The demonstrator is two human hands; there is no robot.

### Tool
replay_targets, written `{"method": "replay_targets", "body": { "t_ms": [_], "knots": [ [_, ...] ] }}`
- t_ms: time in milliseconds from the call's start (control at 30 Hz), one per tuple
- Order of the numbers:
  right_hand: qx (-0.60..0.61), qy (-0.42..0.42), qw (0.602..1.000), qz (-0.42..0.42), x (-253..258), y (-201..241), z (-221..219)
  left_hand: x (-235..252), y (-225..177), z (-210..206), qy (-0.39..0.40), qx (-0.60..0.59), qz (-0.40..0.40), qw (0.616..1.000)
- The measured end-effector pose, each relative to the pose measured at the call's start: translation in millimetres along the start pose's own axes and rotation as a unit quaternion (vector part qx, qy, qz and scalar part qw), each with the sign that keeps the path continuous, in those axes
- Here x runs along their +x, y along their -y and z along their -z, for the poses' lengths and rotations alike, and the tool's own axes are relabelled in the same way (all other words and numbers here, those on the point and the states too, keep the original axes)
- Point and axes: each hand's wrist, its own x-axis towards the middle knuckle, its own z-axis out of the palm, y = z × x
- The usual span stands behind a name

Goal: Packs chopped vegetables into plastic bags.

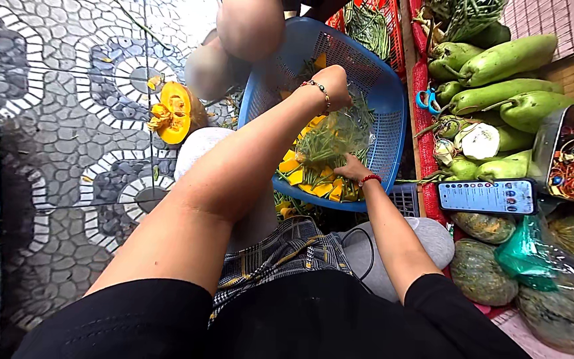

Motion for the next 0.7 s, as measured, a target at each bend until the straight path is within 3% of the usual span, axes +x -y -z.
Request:
{"method": "replay_targets", "body": {
  "t_ms": [167, 233, 333, 467, 567, 633, 667, 700],
  "knots": [
    [0.024, -0.075, 0.996, 0.043, -6.3, -1.0, 6.0, -0.8, 8.0, 4.2, -0.021, -0.009, -0.002, 1.0],
    [0.111, -0.13, 0.983, 0.061, -54.8, 16.3, 21.2, -2.3, 13.8, 7.8, -0.031, -0.012, -0.006, 0.999],
    [0.234, -0.155, 0.96, 0.017, -161.9, 89.8, 52.8, -6.5, 19.8, 12.1, -0.033, -0.013, -0.006, 0.999],
    [0.329, -0.19, 0.924, 0.041, -227.5, 139.3, 70.1, -7.5, 17.7, 11.1, -0.021, -0.011, 0.008, 1.0],
    [0.435, -0.19, 0.88, 0.031, -219.1, 130.2, 74.6, -7.8, 17.3, 6.5, 0.011, -0.021, 0.01, 1.0],
    [0.474, -0.178, 0.862, -0.007, -186.8, 102.8, 86.0, -5.6, 17.4, 1.4, 0.019, -0.042, -0.004, 0.999],
    [0.49, -0.168, 0.855, 0.016, -158.7, 72.1, 91.6, -5.1, 17.0, -1.1, 0.017, -0.055, -0.013, 0.998],
    [0.5, -0.174, 0.842, 0.1, -121.0, 27.4, 91.7, -5.9, 15.3, -3.9, 0.017, -0.07, -0.022, 0.997]
  ]
}}
